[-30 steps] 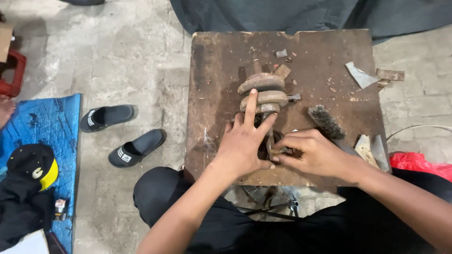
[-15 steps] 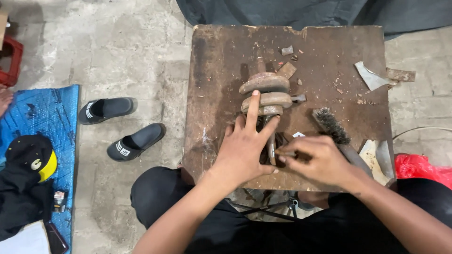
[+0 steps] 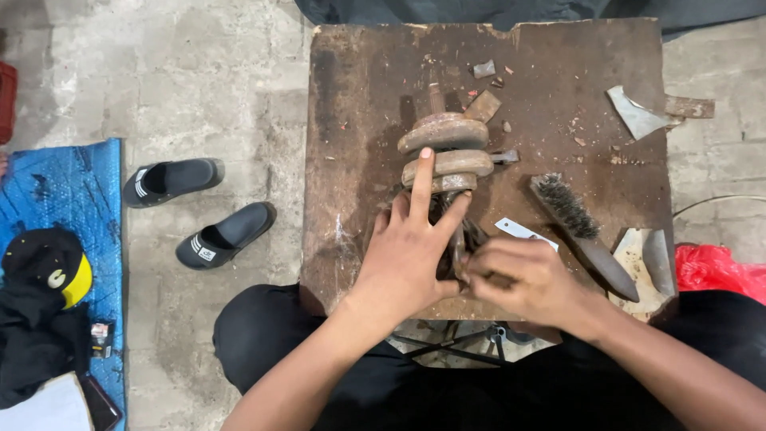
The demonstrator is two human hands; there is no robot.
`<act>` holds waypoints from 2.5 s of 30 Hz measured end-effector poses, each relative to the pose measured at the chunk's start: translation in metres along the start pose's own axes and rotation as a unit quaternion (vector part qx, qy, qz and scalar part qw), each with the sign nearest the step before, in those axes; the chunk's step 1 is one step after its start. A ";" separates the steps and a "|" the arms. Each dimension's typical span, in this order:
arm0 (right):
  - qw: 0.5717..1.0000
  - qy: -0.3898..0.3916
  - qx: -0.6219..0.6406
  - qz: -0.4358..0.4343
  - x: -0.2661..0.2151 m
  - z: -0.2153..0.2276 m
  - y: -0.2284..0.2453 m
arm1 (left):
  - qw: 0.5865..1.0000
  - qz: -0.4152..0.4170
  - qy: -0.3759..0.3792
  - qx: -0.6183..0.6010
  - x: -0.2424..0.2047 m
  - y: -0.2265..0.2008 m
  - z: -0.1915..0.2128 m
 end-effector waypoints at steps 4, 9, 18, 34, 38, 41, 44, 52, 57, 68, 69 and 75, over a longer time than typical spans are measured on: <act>0.996 0.013 -0.026 0.089 0.029 0.014 0.032 | 0.997 0.014 -0.013 0.070 0.002 0.001 -0.002; 0.996 0.025 -0.036 0.081 0.030 0.012 0.028 | 0.998 0.016 0.007 0.066 0.003 0.001 -0.002; 0.995 0.030 -0.034 0.086 0.033 0.012 0.032 | 0.996 -0.001 -0.038 0.077 0.001 0.003 -0.002; 0.993 0.031 -0.039 0.106 0.030 0.015 0.034 | 0.985 -0.013 -0.154 0.073 -0.011 0.006 -0.001; 0.994 0.028 -0.052 0.097 0.026 0.014 0.029 | 0.987 0.015 -0.154 0.047 -0.012 0.008 -0.002; 0.991 0.038 -0.036 0.123 0.017 0.006 0.025 | 0.995 0.033 -0.098 -0.006 -0.008 0.013 -0.005; 0.994 0.034 -0.023 0.098 0.023 0.012 0.025 | 0.997 0.060 -0.029 -0.045 -0.004 0.015 -0.010; 0.999 -0.008 0.041 0.018 0.018 0.009 0.012 | 0.994 0.032 0.077 -0.077 -0.002 0.010 -0.018; 0.999 -0.011 0.016 0.029 0.016 0.010 0.013 | 0.993 0.027 0.097 -0.067 -0.003 0.011 -0.017; 0.999 0.005 0.018 0.050 0.021 0.008 0.019 | 0.998 -0.013 0.063 -0.017 0.000 0.010 -0.023; 0.999 0.002 0.015 0.042 0.022 0.010 0.018 | 0.998 -0.014 0.059 -0.020 0.000 0.010 -0.023; 0.997 0.021 -0.019 0.065 0.013 0.003 0.020 | 0.998 -0.019 0.059 -0.018 0.000 0.009 -0.020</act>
Point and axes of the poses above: each hand's wrist, its own x-axis towards the middle knuckle, its own z-axis out of the back of the hand, y = z × x, the point moved 8 cm from there along x, towards the middle knuckle, and after that the axes turned 10 degrees about z, right-handed, at the moved point
